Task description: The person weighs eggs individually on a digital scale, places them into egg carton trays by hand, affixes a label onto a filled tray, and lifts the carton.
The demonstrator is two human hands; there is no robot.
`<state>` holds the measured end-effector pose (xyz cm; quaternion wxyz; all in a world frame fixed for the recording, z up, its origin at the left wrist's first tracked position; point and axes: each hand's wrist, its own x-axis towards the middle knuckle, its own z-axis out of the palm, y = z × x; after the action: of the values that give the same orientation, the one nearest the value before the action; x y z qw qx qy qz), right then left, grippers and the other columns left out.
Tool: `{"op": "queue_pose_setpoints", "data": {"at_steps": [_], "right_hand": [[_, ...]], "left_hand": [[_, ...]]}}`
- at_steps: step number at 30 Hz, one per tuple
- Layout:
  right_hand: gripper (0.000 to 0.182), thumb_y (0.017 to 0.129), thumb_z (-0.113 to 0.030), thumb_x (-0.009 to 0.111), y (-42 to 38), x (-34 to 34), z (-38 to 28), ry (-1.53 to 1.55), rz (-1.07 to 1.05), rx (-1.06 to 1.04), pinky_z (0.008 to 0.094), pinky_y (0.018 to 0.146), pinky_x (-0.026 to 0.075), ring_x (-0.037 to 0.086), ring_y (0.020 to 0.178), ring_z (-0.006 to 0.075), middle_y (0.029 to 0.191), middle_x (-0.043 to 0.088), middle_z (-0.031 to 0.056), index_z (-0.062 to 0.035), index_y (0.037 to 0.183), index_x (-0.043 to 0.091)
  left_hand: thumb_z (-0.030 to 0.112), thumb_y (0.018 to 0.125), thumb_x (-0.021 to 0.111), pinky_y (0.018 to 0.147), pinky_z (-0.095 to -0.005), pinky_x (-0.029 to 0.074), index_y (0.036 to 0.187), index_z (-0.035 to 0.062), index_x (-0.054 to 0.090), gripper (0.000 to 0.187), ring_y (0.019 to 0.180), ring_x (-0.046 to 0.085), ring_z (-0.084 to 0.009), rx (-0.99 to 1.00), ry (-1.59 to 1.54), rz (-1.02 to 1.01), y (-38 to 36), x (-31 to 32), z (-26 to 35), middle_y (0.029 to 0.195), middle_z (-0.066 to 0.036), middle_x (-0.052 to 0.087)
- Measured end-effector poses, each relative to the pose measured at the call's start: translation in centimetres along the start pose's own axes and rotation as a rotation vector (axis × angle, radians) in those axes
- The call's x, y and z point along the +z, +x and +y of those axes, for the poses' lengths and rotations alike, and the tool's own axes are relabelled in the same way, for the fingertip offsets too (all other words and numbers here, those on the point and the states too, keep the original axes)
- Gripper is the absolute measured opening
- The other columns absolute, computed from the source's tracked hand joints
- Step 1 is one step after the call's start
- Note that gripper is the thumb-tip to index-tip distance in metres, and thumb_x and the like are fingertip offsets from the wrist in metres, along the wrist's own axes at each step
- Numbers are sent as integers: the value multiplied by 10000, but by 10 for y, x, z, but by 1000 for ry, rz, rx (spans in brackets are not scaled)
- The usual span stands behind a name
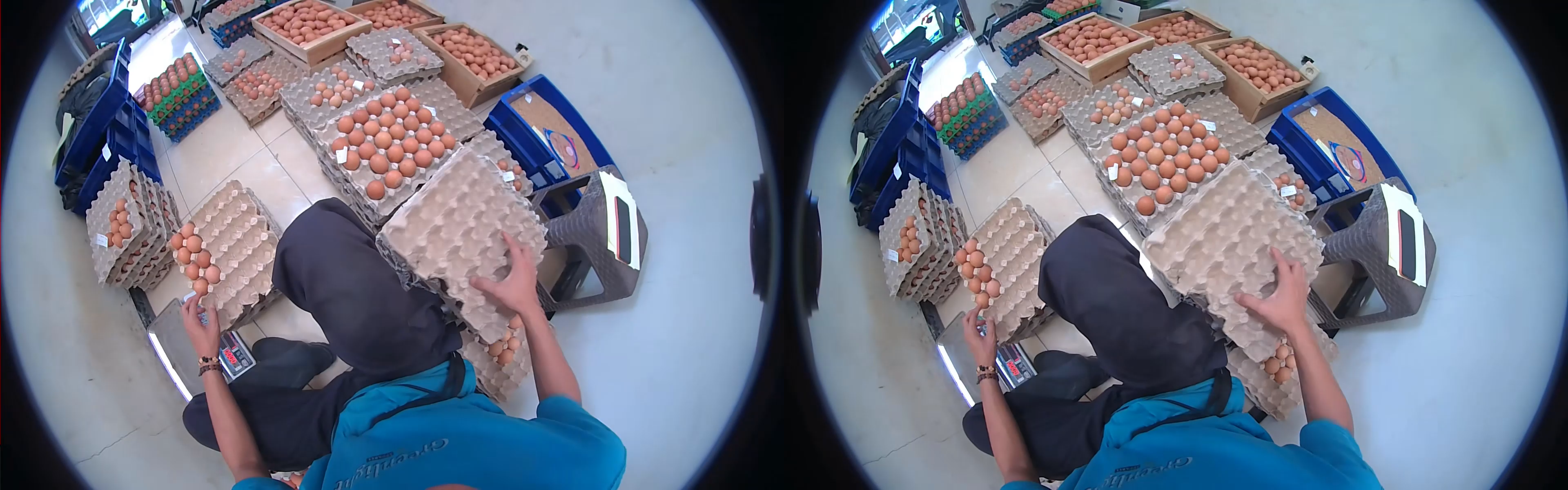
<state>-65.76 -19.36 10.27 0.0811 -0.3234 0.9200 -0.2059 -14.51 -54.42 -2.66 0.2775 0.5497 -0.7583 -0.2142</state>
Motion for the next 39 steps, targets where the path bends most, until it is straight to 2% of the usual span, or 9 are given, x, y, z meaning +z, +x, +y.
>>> {"op": "queue_pose_setpoints", "data": {"at_steps": [6, 9, 14, 19, 28, 30, 33, 36, 39], "right_hand": [[924, 551, -275, 836, 10, -63, 8, 242, 251, -114, 404, 998, 403, 503, 1124, 321, 1226, 508, 169, -34, 1362, 465], [899, 561, -268, 838, 18, -56, 8, 161, 296, -137, 405, 1002, 397, 493, 1133, 320, 1229, 497, 168, -39, 1350, 473], [1032, 519, -502, 845, 15, -9, -4, -201, 105, -110, 459, 962, 394, 463, 1074, 368, 1125, 454, 188, -73, 1373, 455], [1022, 562, -524, 831, 20, 20, 16, -164, 49, -39, 486, 997, 375, 433, 1149, 388, 1203, 437, 227, -71, 1391, 443], [979, 613, -463, 829, 14, 16, 16, -163, 151, -46, 473, 1053, 340, 403, 1243, 403, 1295, 418, 256, -46, 1402, 425], [941, 648, -384, 836, 6, 9, 22, -44, 349, -48, 468, 1070, 324, 399, 1257, 397, 1304, 421, 254, -32, 1409, 409], [865, 716, -262, 820, -16, 31, 54, 212, 627, 257, 438, 1066, 345, 444, 1254, 356, 1337, 445, 242, 15, 1410, 383], [800, 768, -206, 792, -24, 39, 58, 999, 406, 655, 396, 1035, 386, 498, 1221, 304, 1339, 485, 219, 58, 1397, 374], [707, 791, -159, 767, -18, 53, 73, 1014, 384, 585, 345, 966, 444, 579, 1094, 242, 1244, 574, 173, 82, 1355, 415]], "left_hand": [[84, 845, 673, 770, -314, 499, 1254, 73, 608, 415, 845, 609, -178, -35, -60, 51, 6, -1, 13, 1220, -106, 553], [75, 858, 664, 751, -294, 500, 1262, 85, 610, 408, 845, 603, -160, 7, -66, 66, 7, 3, 17, 1206, -94, 554], [69, 864, 659, 754, -292, 496, 1264, 89, 611, 403, 850, 601, -160, 17, -54, 59, 4, -1, 27, 1198, -94, 557], [42, 876, 650, 763, -275, 492, 1269, 65, 594, 398, 866, 593, -132, 15, -52, 101, 4, -3, 24, 1181, -83, 564], [8, 862, 626, 824, -301, 492, 1222, 16, 596, 361, 958, 600, -167, 267, -475, 237, 31, -10, 257, 1185, -118, 582], [10, 864, 612, 865, -312, 502, 1223, 39, 599, 361, 978, 610, -159, 508, -403, 97, 34, 0, 326, 1172, -87, 613], [97, 854, 650, 943, -378, 475, 1243, 25, 582, 401, 1045, 622, -305, 598, -434, -408, 34, 49, 401, 1167, -165, 632], [300, 867, 656, 921, -436, 485, 1265, -1, 542, 511, 1048, 611, -382, 554, -146, -567, 36, 141, 425, 1159, -203, 622], [405, 843, 659, 888, -453, 498, 1225, -30, 527, 593, 1039, 617, -396, 405, -25, -700, 30, 213, 417, 1121, -243, 618]]}}
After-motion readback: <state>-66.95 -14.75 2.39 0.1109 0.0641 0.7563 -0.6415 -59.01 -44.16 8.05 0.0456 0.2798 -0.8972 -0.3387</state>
